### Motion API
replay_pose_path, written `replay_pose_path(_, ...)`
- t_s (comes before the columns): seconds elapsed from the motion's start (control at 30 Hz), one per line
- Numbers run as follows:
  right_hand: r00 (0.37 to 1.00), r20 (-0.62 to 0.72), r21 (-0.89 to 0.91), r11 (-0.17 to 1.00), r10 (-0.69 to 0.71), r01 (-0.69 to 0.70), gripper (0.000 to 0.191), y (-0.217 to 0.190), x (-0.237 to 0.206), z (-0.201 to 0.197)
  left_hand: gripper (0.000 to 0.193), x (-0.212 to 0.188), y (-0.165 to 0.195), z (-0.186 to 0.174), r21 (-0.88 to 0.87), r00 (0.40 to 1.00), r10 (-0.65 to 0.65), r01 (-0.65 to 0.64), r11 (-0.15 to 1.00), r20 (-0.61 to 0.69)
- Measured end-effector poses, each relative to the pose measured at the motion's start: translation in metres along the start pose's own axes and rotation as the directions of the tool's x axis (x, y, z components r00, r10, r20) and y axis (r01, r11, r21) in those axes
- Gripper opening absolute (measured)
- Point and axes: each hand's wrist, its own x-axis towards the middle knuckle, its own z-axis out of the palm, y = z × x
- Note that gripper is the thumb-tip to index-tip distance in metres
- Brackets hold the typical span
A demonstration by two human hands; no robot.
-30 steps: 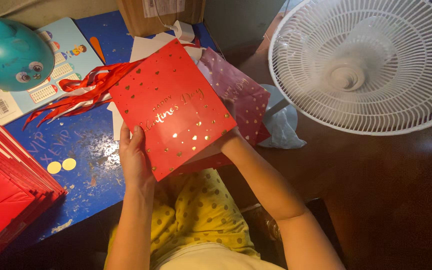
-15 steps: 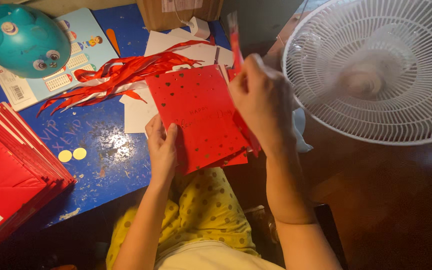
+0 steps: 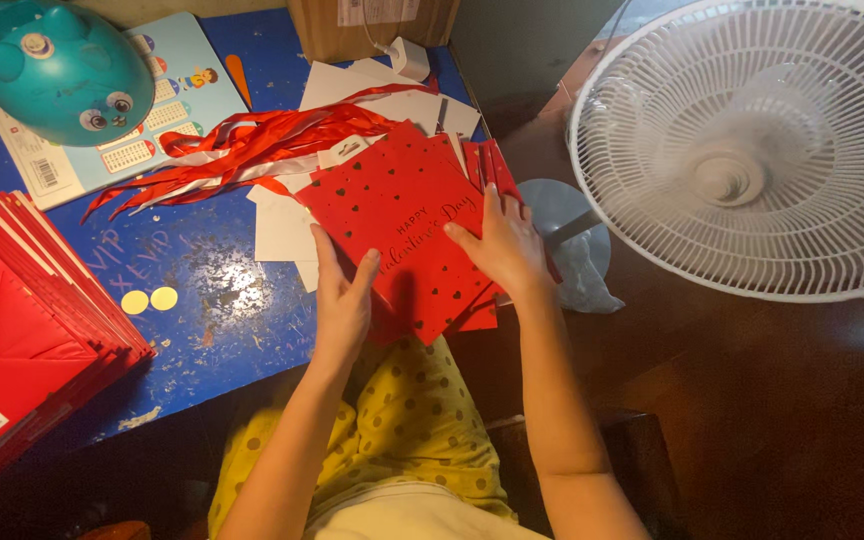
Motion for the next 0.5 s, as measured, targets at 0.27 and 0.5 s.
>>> replay_pose_path(0.27, 0.997, -0.065, 0.115, 0.993, 0.042, -0.034, 0.092, 0.011, -0.021, 0.002, 0.099, 0.002, -0.01, 0.021, -0.067, 0.997, -0.012, 0.017, 0.998, 0.08)
replay_pose_path(0.5, 0.977, -0.189, 0.047, 0.994, 0.103, -0.095, 0.075, 0.012, -0.022, -0.002, 0.091, 0.009, -0.02, 0.028, 0.259, 0.977, 0.048, -0.102, 0.961, 0.209)
